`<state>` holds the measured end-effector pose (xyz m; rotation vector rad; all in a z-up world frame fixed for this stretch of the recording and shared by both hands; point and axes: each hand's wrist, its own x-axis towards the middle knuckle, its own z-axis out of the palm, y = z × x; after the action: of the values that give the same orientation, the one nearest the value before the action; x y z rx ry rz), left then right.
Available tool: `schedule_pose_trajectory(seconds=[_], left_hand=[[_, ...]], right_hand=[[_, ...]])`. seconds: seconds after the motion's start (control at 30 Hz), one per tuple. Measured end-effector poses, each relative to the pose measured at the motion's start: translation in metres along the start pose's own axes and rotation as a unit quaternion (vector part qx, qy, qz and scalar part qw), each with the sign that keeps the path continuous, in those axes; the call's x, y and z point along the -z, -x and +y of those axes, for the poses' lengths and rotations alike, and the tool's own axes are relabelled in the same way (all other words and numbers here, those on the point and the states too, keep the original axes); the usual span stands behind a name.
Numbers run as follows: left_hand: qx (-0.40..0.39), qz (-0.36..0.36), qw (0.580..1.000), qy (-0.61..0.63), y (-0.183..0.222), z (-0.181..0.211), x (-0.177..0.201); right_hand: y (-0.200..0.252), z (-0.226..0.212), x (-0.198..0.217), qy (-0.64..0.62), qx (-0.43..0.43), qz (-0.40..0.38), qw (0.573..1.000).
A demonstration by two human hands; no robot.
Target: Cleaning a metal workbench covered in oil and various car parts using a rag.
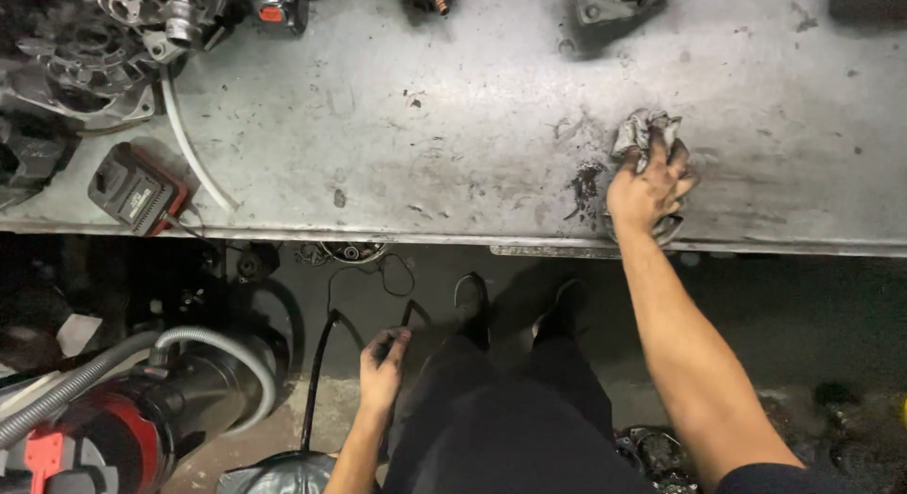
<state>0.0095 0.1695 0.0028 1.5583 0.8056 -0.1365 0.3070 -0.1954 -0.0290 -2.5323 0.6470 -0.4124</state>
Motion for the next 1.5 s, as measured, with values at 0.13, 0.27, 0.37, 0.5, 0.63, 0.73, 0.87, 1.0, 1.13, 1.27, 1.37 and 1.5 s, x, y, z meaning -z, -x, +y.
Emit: schedule_pose_trajectory(seconds=[0.13, 0.27, 0.37, 0.5, 0.63, 0.73, 0.87, 1.0, 1.13, 1.27, 1.37, 1.5], left_hand=[[-0.008, -0.004, 1.0, 0.017, -0.007, -0.013, 0.005], [-0.01, -0.019, 0.999, -0.029, -0.004, 0.018, -0.023], [-0.001, -0.027, 0.999, -0.024, 0.006, 0.03, -0.041], [-0.026, -0.071, 0.997, -0.014, 0.011, 0.015, -0.035], [0.002, -0.025, 0.999, -0.029, 0.015, 0.002, -0.028], [0.059, -0.015, 0.998, 0.025, 0.018, -0.017, -0.021], [0.051, 0.008, 0.999, 0.004, 0.016, -0.049, -0.012], [0.054, 0.01, 0.998, 0.016, 0.015, -0.045, -0.013], [0.041, -0.008, 0.999, -0.01, 0.011, -0.023, -0.009], [0.061, 0.018, 0.997, 0.039, 0.007, 0.002, 0.005], [0.073, 0.047, 0.996, 0.029, 0.008, 0.018, 0.013], [0.046, 0.037, 0.995, 0.078, 0.017, 0.0, 0.027]], right_hand=[[0.035, -0.051, -0.02, -0.016, -0.021, -0.028, 0.999], [0.065, -0.097, -0.041, -0.072, 0.024, -0.037, 0.996], [0.067, -0.092, -0.057, -0.139, 0.077, 0.001, 0.987], [0.02, -0.056, -0.006, -0.235, -0.005, -0.085, 0.968], [-0.06, 0.055, 0.075, -0.256, 0.097, -0.014, 0.962], [-0.087, 0.13, 0.118, -0.184, -0.134, -0.079, 0.971], [-0.086, 0.219, 0.08, 0.06, 0.0, -0.006, 0.998], [-0.071, 0.189, 0.052, 0.038, 0.103, 0.048, 0.993], [-0.032, 0.12, 0.02, 0.053, 0.123, 0.079, 0.988], [0.008, 0.013, 0.003, 0.013, 0.085, 0.041, 0.995], [0.033, -0.03, -0.024, -0.017, 0.065, 0.009, 0.998], [0.079, -0.09, -0.063, -0.059, 0.14, 0.045, 0.987]])
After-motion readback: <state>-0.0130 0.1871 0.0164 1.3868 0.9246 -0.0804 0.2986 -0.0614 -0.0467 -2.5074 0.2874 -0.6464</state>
